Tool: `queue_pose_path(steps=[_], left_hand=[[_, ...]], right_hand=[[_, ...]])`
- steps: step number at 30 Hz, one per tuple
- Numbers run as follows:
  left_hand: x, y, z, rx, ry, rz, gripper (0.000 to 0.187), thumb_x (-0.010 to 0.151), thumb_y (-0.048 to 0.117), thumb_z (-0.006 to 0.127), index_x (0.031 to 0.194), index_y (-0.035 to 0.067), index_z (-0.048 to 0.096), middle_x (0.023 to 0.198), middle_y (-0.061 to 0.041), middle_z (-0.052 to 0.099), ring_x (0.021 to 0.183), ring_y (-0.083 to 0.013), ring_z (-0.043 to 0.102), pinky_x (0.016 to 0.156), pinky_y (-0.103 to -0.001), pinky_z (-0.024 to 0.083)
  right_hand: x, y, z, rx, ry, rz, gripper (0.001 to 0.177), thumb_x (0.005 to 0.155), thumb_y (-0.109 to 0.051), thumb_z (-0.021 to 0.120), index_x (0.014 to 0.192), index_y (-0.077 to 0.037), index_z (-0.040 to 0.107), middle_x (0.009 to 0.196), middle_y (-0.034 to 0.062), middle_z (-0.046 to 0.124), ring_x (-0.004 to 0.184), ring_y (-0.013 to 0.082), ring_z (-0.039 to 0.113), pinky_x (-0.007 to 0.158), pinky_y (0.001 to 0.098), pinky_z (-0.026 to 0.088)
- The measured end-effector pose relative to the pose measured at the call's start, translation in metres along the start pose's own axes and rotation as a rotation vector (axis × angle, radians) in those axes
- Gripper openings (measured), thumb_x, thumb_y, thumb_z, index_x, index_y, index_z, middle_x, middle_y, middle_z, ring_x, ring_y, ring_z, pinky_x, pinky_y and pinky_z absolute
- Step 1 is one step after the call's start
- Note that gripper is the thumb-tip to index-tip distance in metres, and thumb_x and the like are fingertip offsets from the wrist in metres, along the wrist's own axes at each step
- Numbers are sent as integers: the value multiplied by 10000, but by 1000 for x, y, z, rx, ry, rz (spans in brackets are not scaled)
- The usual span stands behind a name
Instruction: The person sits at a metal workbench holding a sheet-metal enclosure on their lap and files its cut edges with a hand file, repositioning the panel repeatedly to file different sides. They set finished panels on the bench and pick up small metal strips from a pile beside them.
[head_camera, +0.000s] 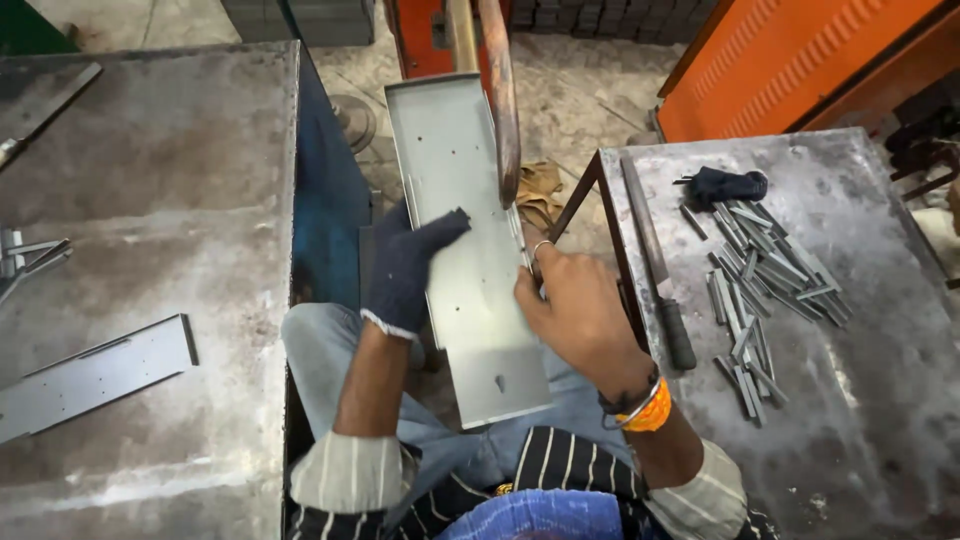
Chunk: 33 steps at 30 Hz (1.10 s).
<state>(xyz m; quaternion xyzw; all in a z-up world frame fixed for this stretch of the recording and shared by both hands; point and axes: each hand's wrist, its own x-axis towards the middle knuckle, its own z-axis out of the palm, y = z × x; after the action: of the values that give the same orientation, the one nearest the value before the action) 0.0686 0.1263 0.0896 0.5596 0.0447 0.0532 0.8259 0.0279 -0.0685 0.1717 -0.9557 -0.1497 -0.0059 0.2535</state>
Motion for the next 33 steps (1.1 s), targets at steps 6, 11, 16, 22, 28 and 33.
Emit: queue_pose_path(steps=[6,11,16,22,28,33], left_hand=[[14,21,1,195,38,-23,246,789,42,729,1009,-54,781,889,-116,790,743,-162,734,691,-294,597],[12,29,3,186,32,-42,254,797,52,734,1029,-44,770,900,-102,789,749,-151,731,694,-293,594],[16,19,-1,122,-12,-56,301,799,49,745,1086,-42,755,934,-102,785,774,-150,728,709,-299,602],[-1,20,-3,120,-73,-57,300,864,92,743,1123,-59,735,951,-123,782,782,-169,732,705,-321,608],[-11,3,-4,15,-41,-76,313,869,97,733,1151,-36,720,986,-100,770,821,-149,719,727,-304,596],[-34,12,-5,-74,-13,-51,285,893,100,728,1136,-49,721,960,-101,760,802,-152,699,694,-313,577]], right_hand=[[11,16,21,4,38,-60,243,938,-206,608,1001,23,661,654,249,646,684,444,676,687,546,519],[11,13,22,-48,97,-90,366,904,-184,618,1177,58,644,632,279,630,631,463,651,653,565,503],[5,23,42,17,92,-105,349,903,-183,612,1145,64,656,650,269,635,631,462,643,637,557,498],[-17,19,45,-146,147,-51,272,959,-247,626,871,9,650,683,246,651,632,447,648,640,546,524],[-25,11,42,-111,124,-53,261,937,-225,606,1019,13,673,568,234,629,524,424,644,539,528,517],[-32,3,33,-128,48,26,376,999,-338,605,842,-5,680,587,215,656,577,400,671,600,503,530]])
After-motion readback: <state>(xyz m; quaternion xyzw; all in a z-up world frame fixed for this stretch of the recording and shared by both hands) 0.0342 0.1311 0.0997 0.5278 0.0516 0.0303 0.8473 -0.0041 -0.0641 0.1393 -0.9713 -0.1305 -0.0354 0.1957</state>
